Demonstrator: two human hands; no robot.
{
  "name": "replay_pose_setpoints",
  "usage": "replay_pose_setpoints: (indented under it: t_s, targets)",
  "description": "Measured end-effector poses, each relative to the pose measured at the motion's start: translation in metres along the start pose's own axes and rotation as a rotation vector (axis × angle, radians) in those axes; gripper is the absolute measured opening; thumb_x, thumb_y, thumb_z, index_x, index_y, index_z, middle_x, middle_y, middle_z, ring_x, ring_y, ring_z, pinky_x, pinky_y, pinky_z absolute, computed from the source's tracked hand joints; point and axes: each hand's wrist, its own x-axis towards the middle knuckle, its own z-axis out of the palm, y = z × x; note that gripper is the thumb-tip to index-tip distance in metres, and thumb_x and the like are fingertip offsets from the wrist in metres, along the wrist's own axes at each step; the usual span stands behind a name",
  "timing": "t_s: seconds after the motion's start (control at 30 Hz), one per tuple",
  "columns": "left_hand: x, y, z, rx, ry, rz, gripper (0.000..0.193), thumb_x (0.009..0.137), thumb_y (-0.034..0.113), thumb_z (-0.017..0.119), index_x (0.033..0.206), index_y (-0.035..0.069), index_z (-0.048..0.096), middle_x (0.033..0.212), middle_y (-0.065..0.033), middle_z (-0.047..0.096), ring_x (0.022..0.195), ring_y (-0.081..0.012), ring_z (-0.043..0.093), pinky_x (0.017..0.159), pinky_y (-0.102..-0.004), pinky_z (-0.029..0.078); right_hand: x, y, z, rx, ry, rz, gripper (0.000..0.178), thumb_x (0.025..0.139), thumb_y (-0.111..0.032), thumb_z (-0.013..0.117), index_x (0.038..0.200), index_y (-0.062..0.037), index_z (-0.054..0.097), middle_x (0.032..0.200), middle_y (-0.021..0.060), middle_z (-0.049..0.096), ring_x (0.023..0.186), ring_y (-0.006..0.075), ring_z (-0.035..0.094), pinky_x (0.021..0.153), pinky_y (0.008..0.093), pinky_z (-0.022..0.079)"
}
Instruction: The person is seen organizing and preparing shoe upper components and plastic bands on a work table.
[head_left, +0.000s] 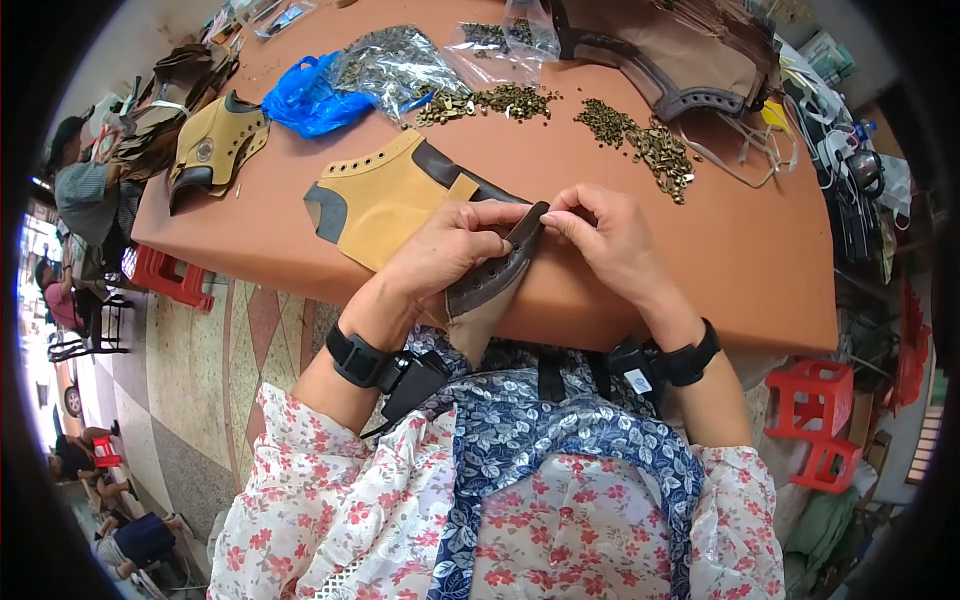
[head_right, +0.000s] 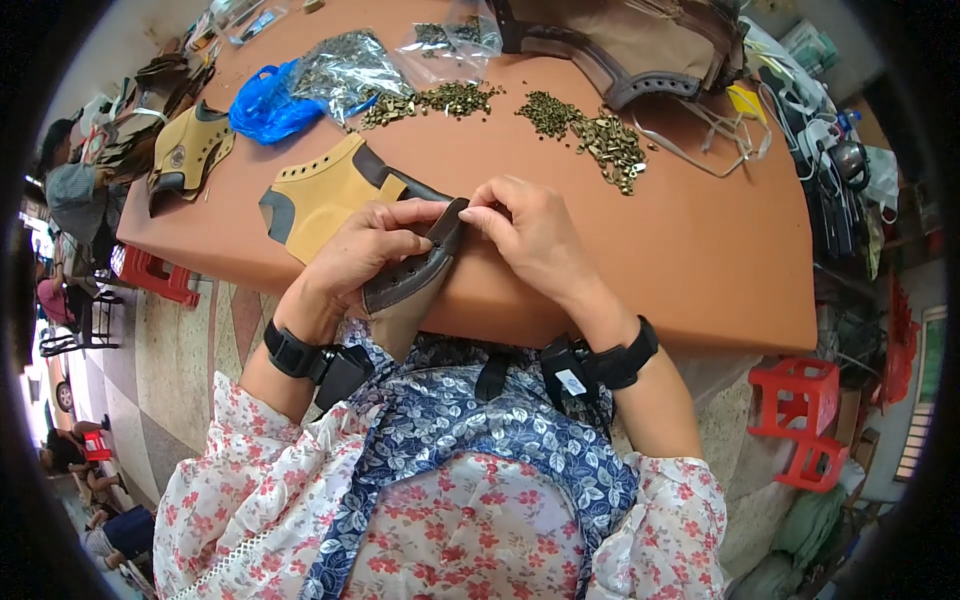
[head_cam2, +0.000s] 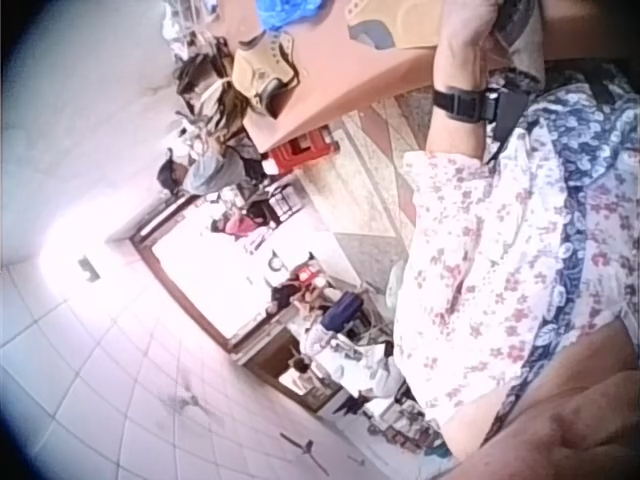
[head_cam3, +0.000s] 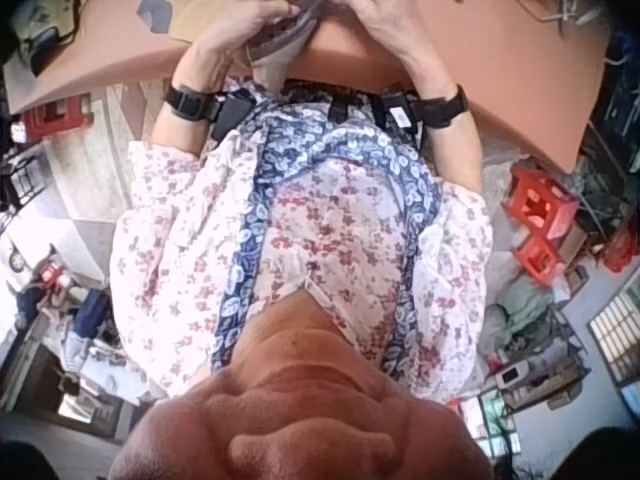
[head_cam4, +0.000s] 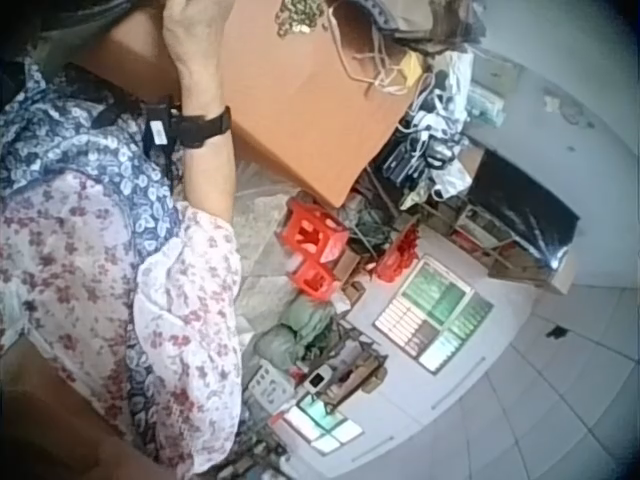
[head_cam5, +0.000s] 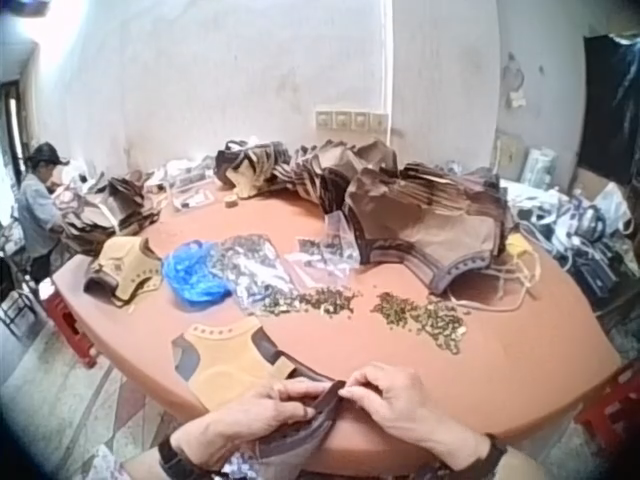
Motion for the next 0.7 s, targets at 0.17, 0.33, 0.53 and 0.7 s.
replay_pose_setpoints:
  t_s: [0.17,0.33,0.53,0.7]
  targets:
    - [0.003,-0.004,0.003,-0.012,0.029,0.052,0.042,0.082,-0.002,0.050,0.124,0.000,0.055,0.093,-0.0029,0.065,0.066,-0.0019,0.058,0.058,-0.0146,0.046,0.009,0.006,0.000,0.382,-0.144,0.294,0.012,0.084,-0.013,0.066,0.081,-0.0014,0.063,0.067,-0.0001,0.058,0.057,0.0063,0.054,0.052,0.0220,0.043]
    - [0.000,0.002,0.001,-0.005,-0.006,0.015,0.043,0.081,-0.002,0.051,0.124,-0.001,0.055,0.095,-0.0021,0.064,0.069,-0.0023,0.058,0.061,-0.0148,0.047,0.012,0.003,-0.001,0.407,-0.171,0.344,0.012,0.084,-0.014,0.066,0.082,-0.0020,0.064,0.065,-0.0018,0.057,0.058,0.0053,0.052,0.052,0.0197,0.042]
    - [0.004,-0.012,-0.003,-0.004,-0.007,0.107,0.044,0.081,-0.001,0.053,0.124,-0.002,0.054,0.100,-0.0026,0.063,0.080,-0.0051,0.059,0.071,-0.0178,0.048,0.011,0.012,0.008,0.251,-0.128,0.236,0.013,0.081,-0.014,0.068,0.078,-0.0014,0.063,0.064,-0.0006,0.057,0.059,0.0062,0.050,0.053,0.0221,0.041]
    - [0.011,-0.015,0.004,0.180,0.083,0.125,0.040,0.081,-0.002,0.053,0.120,-0.003,0.056,0.097,-0.0039,0.063,0.084,-0.0081,0.058,0.073,-0.0224,0.049,0.012,0.013,0.008,0.173,-0.137,0.250,0.016,0.079,-0.015,0.070,0.077,-0.0007,0.063,0.065,0.0014,0.059,0.060,0.0080,0.052,0.054,0.0245,0.043]
